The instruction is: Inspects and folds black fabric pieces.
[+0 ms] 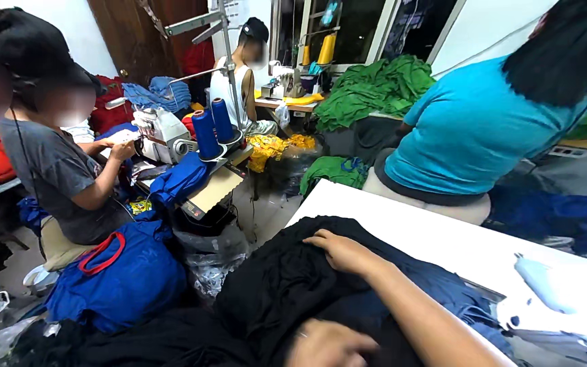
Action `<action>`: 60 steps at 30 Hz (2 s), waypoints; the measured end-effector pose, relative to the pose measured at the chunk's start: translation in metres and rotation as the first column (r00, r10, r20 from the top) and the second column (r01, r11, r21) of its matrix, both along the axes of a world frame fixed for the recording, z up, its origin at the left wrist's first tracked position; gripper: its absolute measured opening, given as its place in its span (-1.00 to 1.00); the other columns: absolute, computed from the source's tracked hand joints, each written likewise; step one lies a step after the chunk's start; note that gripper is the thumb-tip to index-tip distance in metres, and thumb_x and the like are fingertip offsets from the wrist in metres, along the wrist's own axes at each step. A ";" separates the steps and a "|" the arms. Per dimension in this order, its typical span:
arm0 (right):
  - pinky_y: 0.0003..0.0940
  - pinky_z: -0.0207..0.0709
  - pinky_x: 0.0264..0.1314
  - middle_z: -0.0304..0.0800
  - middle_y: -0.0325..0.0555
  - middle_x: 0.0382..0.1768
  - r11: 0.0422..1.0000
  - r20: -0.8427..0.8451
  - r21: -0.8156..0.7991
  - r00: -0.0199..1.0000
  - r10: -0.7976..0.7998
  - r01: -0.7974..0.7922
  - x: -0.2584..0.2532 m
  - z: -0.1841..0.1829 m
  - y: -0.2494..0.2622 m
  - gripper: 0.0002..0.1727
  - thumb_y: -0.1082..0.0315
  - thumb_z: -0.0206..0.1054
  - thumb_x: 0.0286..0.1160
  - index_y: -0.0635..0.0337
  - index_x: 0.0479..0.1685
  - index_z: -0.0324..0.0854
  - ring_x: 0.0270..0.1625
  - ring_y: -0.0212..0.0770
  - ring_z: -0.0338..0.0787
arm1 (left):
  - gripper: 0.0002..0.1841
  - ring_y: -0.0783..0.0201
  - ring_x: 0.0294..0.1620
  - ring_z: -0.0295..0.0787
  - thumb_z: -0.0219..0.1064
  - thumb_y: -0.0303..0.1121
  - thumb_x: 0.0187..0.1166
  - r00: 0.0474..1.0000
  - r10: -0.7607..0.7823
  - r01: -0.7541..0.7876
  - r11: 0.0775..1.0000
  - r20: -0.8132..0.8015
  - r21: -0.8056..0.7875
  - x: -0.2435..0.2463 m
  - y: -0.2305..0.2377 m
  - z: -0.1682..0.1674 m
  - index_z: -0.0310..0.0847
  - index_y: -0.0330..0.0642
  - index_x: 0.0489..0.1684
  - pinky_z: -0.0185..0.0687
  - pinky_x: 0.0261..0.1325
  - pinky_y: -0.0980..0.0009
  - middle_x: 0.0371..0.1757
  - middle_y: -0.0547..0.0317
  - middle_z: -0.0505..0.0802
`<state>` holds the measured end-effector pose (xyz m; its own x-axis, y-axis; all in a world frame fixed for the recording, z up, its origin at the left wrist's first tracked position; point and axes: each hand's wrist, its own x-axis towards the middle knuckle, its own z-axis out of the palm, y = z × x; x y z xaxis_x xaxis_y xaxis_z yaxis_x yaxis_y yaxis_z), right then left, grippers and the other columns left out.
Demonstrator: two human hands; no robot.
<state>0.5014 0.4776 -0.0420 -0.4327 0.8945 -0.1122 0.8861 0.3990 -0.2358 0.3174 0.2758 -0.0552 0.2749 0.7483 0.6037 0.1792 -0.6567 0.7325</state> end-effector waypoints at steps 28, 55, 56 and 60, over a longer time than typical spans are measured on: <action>-0.13 0.75 0.06 0.82 -0.05 0.01 0.797 -0.380 0.580 0.921 0.082 0.168 0.101 -0.041 -0.068 -0.77 0.26 0.25 0.38 0.18 -0.34 0.78 0.08 -0.14 0.82 | -0.23 0.00 0.56 0.58 0.51 -0.07 0.46 0.874 -0.101 -0.180 0.841 -0.475 -0.511 -0.032 0.044 -0.044 0.43 -0.25 0.67 0.35 0.69 0.05 0.48 -0.11 0.72; -0.17 0.72 -0.08 0.80 -0.13 -0.07 0.778 -0.443 0.582 0.894 0.061 0.235 0.083 0.005 -0.084 -0.73 0.19 0.27 0.51 0.12 -0.14 0.83 -0.11 -0.22 0.79 | -0.79 0.43 -0.01 0.81 0.41 -0.13 0.56 0.864 0.242 -0.400 0.863 -0.441 -0.310 -0.098 0.056 -0.040 0.87 -0.01 -0.14 0.72 0.18 0.40 -0.13 0.29 0.90; -0.13 0.73 -0.05 0.80 -0.13 -0.04 0.806 -0.430 0.550 0.901 0.052 0.217 0.082 0.002 -0.085 -0.73 0.20 0.28 0.50 0.11 -0.08 0.84 -0.07 -0.20 0.79 | -0.80 0.42 -0.02 0.81 0.44 -0.13 0.52 0.853 0.235 -0.412 0.851 -0.465 -0.325 -0.098 0.055 -0.040 0.87 0.00 -0.16 0.73 0.18 0.36 -0.13 0.30 0.89; 0.03 0.60 -0.06 0.78 0.21 -0.20 0.933 -0.446 0.248 0.886 -0.128 0.259 0.046 0.023 -0.098 -0.80 0.44 0.26 0.65 0.39 -0.09 0.76 -0.17 0.06 0.76 | -0.80 0.30 0.04 0.78 0.50 -0.10 0.44 0.823 0.212 -0.441 0.823 -0.527 -0.358 -0.098 0.051 -0.039 0.84 0.03 -0.18 0.60 0.26 0.06 -0.14 0.29 0.86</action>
<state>0.5477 0.3800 -0.0190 -0.1944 0.9278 0.3183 0.7979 0.3383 -0.4988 0.2196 0.3267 -0.0938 0.1117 0.9923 0.0529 0.6991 -0.1163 0.7055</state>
